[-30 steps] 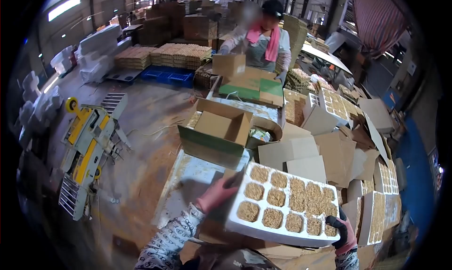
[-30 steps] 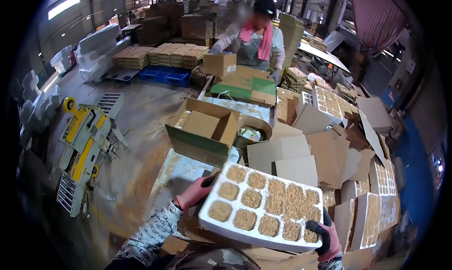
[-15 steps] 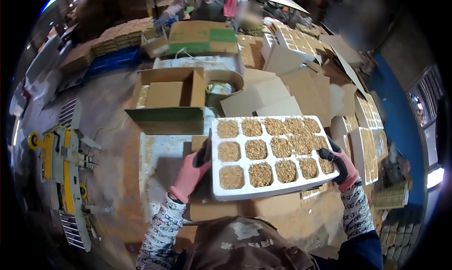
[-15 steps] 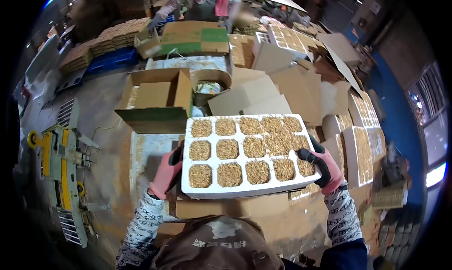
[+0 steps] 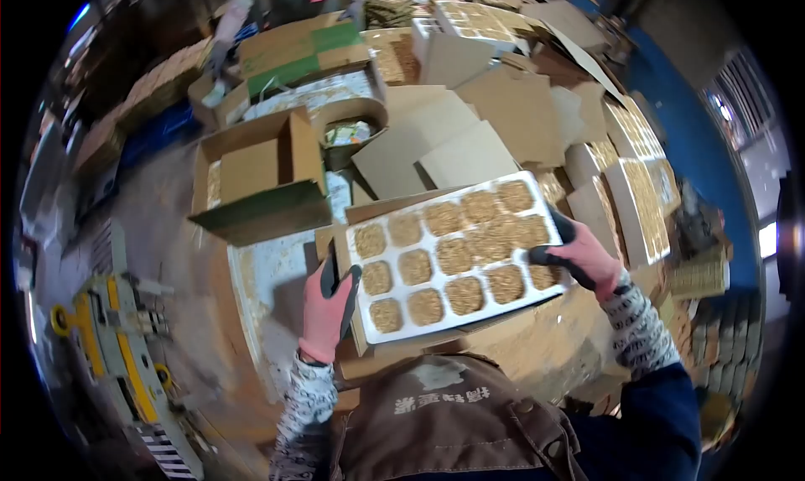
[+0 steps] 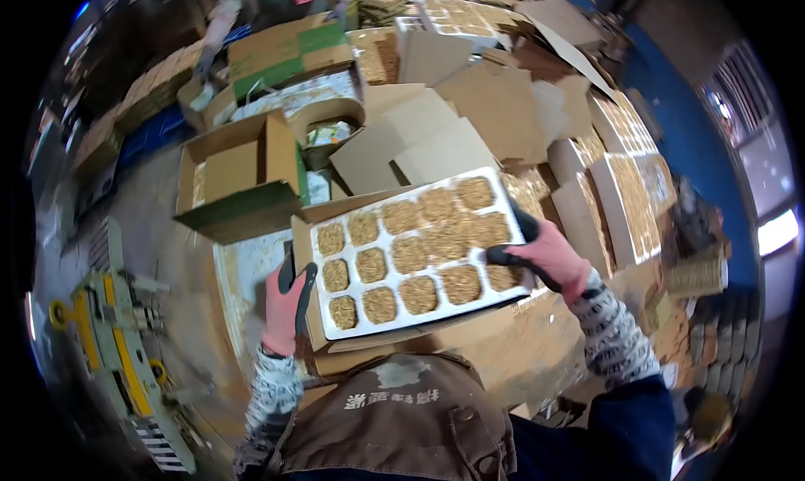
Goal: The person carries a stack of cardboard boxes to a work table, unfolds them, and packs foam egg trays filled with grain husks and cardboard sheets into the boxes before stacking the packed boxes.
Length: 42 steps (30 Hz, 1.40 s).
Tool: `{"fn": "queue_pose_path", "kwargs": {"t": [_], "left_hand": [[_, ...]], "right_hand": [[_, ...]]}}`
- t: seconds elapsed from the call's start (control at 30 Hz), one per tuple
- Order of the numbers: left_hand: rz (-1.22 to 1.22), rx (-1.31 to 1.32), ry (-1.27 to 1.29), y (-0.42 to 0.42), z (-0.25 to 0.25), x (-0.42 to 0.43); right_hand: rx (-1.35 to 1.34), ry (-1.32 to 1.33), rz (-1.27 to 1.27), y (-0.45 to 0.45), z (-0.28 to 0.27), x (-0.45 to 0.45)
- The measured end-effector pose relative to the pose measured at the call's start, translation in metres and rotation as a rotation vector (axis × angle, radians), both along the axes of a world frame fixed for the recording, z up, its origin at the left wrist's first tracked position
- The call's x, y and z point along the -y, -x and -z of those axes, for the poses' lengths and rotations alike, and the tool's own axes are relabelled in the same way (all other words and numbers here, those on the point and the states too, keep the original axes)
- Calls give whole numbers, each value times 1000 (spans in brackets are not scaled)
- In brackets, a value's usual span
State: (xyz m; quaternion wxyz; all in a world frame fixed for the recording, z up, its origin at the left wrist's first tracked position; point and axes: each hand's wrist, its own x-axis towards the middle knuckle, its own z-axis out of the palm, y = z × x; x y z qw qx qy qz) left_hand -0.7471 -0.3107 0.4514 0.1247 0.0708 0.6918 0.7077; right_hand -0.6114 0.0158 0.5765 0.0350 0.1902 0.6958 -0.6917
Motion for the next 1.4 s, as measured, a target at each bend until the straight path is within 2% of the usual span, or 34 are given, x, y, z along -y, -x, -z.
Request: {"fn": "queue_pose_path", "kwargs": {"t": [0.03, 0.07, 0.13, 0.2, 0.27, 0.33, 0.37, 0.4, 0.43, 0.47, 0.5, 0.53, 0.57, 0.6, 0.63, 0.67, 0.73, 0.77, 0.8, 0.87, 0.9, 0.93, 0.97, 1.0, 1.07, 1.1, 1.17, 1.23, 1.3, 1.33, 1.4], "left_hand": [[-84, 11, 79, -2, 13, 3], [-52, 13, 87, 4, 23, 8], [93, 36, 36, 8, -2, 2], [136, -52, 174, 4, -25, -5], [34, -121, 377, 4, -21, -1], [27, -92, 448, 21, -9, 16], [46, -101, 453, 28, -12, 26], [57, -101, 457, 26, -18, 33], [36, -124, 542, 19, -31, 31], [18, -150, 629, 13, -41, 30], [-3, -135, 658, 22, -18, 47], [7, -108, 615, 13, -44, 35], [3, -149, 602, 10, -53, 33], [-3, -182, 599, 5, -58, 38], [-17, -152, 545, 15, -50, 53], [49, -126, 541, 10, -70, 44], [49, -236, 805, 23, -52, 68], [26, -263, 767, 21, -41, 75], [11, -297, 719, 22, -26, 77], [13, -324, 616, 21, -17, 80], [11, -321, 548, 20, -14, 76], [-2, -318, 474, 19, -11, 72], [54, -252, 393, 17, -10, 74], [105, -182, 315, 15, -9, 77], [162, -9, 84, 24, 6, 75], [52, 358, -388, 15, -4, 50], [63, 495, -536, 16, 3, 43], [138, 173, -425, 11, 27, 55], [217, -436, 140, -3, 15, 40], [155, -725, 378, -10, 9, 32], [160, -637, 236, -6, 19, 14]], "right_hand": [[-29, -144, -126, 2, 15, -11], [-49, -283, -248, 1, 35, -23], [174, -1007, -200, 4, 48, -15], [268, -1323, -344, 8, 55, -1], [155, -1516, -431, 8, 54, 12], [29, -1498, -319, -1, 51, 19], [-144, -1365, -156, -11, 29, 19], [-387, -1131, 137, -30, 26, 9], [-408, -879, 454, -52, 50, -11], [-272, -811, 741, -72, 73, -32], [-117, -780, 961, -97, 130, -68], [44, -1093, 986, -137, 231, -104], [501, -868, 906, -155, 272, -110], [967, -670, 653, -172, 312, -115], [972, -669, 525, -198, 440, -136], [831, -415, 1067, -158, 392, -114], [603, -272, 1375, -140, 373, -102], [415, -220, 1462, -125, 309, -79], [-21, -201, 1552, -136, 382, -102], [-285, -125, 1427, -139, 308, -95], [-294, -65, 1419, -139, 266, -88], [-195, -226, 1457, -142, 260, -97], [-189, -206, 1455, -149, 250, -101], [-179, -178, 1449, -152, 214, -93], [-541, -42, 1362, -164, 167, -87], [-548, -44, 1327, -172, 143, -83], [-510, -47, 1288, -190, 100, -80], [-435, -16, 1213, -204, 67, -77], [-451, 101, 1120, -194, 29, -61], [-468, -51, 1005, -189, 22, -60], [-305, -1137, 473, -176, 4, -49]]}}
